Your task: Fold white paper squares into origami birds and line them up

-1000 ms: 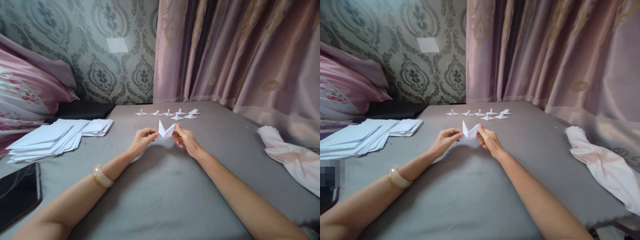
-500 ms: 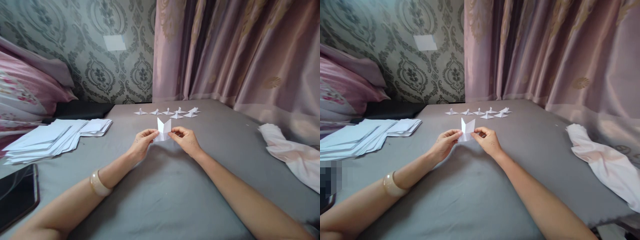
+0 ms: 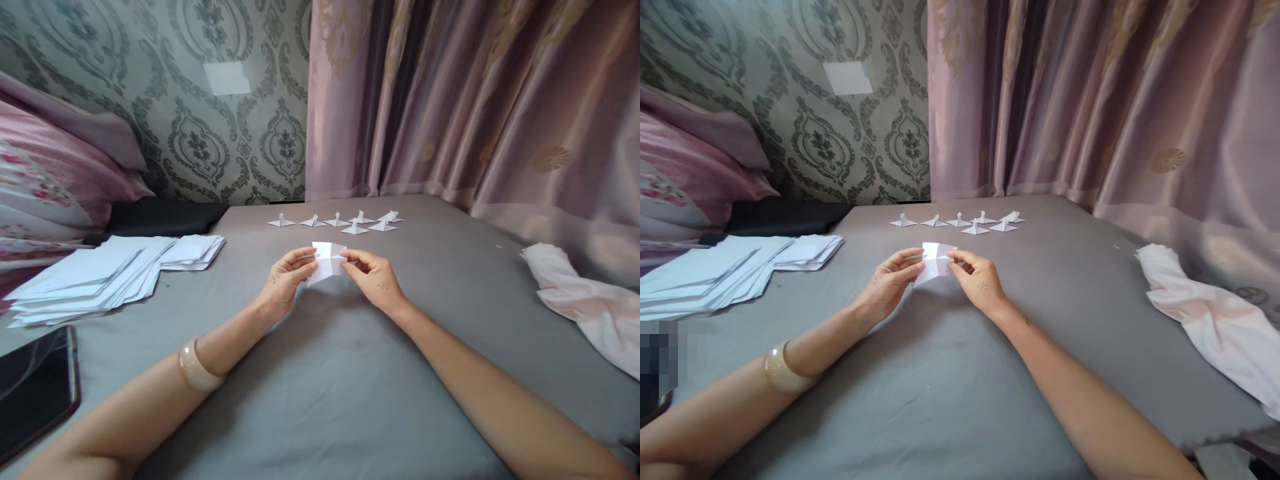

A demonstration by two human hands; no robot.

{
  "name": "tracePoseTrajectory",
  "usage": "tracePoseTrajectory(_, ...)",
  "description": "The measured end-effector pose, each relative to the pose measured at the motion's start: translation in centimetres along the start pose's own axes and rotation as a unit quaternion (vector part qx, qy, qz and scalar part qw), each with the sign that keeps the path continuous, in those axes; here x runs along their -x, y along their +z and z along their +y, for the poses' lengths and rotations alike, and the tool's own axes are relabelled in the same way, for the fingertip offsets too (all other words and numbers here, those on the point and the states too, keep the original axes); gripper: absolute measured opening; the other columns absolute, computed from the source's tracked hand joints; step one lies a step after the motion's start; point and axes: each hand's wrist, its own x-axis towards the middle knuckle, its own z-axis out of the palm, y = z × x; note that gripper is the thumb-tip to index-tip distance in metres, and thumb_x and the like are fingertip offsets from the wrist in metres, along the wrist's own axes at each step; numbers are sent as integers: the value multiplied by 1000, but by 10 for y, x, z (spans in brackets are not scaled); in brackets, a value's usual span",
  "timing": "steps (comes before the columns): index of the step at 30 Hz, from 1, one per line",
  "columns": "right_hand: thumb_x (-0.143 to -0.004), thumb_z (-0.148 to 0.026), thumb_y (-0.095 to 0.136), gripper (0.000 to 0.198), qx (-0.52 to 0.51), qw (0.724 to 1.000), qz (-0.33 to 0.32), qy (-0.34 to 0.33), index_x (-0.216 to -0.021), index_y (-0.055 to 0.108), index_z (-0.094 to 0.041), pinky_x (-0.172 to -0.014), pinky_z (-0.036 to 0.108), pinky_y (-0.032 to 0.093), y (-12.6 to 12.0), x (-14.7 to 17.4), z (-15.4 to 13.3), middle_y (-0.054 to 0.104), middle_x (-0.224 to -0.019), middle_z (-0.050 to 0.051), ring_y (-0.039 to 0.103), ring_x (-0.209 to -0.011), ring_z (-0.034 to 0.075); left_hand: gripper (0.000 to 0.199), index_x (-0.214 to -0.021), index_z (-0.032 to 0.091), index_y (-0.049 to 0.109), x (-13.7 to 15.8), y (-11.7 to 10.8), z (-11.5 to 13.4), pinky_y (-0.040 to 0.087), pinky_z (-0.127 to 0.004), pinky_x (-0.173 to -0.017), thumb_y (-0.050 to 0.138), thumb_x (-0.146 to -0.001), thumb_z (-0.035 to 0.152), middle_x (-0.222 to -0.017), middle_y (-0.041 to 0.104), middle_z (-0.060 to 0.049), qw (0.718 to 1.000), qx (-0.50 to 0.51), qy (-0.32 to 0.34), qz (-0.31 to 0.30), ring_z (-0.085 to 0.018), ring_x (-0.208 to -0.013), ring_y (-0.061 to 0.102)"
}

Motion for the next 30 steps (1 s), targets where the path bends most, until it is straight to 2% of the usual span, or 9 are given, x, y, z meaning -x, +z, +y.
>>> tracePoseTrajectory(6,-76,-33,63,24,7,1000,11,11,-95,73,-20,-63,26,44,-1,-1,5,68,-78,1,52,-62,12,32,-92,21,73,-2,0,-1,47,-26,-79,82,-61,20,-88,70,-2,1000,-9,15,6,-13,-83,62)
tracePoseTrajectory(12,-75,-33,65,20,0,1000,20,5,-88,74,-21,-59,25,41,1,-2,7,66,-71,0,49,-58,11,26,-85,19,74,1,2,1,48,-26,-76,82,-61,22,-83,72,-2,999,-38,35,7,-13,-78,62)
tracePoseTrajectory(19,-74,-33,66,17,1,999,27,-18,-83,74,-22,-62,27,43,1,-2,6,69,-81,2,53,-60,11,20,-84,18,74,2,0,-3,46,-24,-73,80,-66,25,-82,72,-2,991,-104,82,4,-13,-77,62)
tracePoseTrajectory(26,-74,-32,67,14,-2,999,26,-43,-81,73,-22,-61,26,43,3,-1,3,66,-85,2,51,-60,10,12,-81,18,74,3,-1,-1,45,-27,-73,74,-73,27,-80,69,-3,970,-193,147,12,-14,-75,59)
tracePoseTrajectory(30,-74,-32,68,13,-2,998,29,-48,-80,74,-22,-62,27,44,3,-1,2,63,-86,2,51,-60,9,8,-78,21,74,2,-3,0,43,-26,-72,73,-74,27,-88,64,-3,940,-257,223,30,-13,-77,57)
